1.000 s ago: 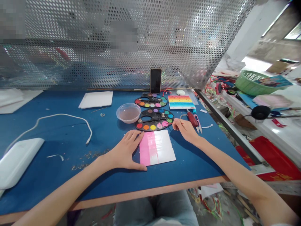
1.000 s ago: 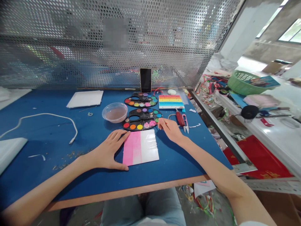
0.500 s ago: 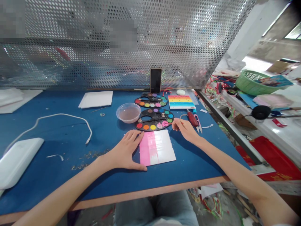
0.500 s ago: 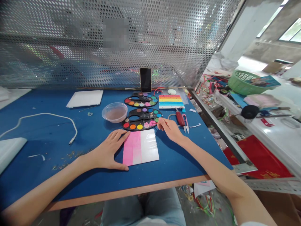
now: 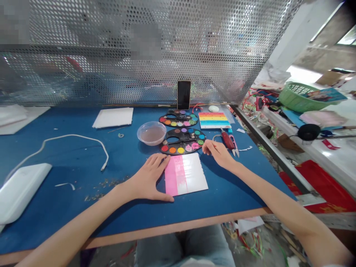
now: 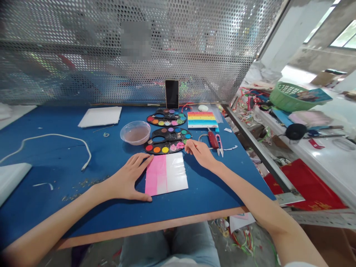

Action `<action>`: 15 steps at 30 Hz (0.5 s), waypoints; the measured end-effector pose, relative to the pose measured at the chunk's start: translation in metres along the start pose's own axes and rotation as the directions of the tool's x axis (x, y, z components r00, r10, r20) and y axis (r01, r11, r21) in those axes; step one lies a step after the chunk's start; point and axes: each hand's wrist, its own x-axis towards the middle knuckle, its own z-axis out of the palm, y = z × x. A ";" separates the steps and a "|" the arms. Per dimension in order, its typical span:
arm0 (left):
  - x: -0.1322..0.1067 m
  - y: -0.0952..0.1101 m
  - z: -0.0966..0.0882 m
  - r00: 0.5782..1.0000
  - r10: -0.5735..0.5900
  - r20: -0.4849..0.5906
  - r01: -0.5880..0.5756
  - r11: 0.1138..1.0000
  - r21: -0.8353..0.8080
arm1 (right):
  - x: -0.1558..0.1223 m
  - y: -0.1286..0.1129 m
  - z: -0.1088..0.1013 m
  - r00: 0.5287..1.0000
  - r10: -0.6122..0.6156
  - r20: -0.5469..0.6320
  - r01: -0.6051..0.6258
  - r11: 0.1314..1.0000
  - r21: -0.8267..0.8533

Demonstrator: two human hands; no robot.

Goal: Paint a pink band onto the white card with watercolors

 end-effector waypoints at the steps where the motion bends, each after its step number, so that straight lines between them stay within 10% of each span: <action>1: 0.000 0.000 0.000 1.000 0.000 -0.001 0.000 1.000 -0.001 | -0.001 -0.001 0.001 1.000 -0.008 0.023 0.008 1.000 -0.007; 9: 0.000 0.000 0.000 1.000 0.010 0.000 -0.010 1.000 0.022 | 0.001 0.002 -0.007 0.992 0.041 -0.120 -0.052 0.994 -0.095; 15: 0.000 -0.001 0.000 1.000 0.016 0.004 -0.016 0.999 0.040 | 0.000 -0.001 0.000 1.000 -0.006 0.008 0.006 1.000 -0.025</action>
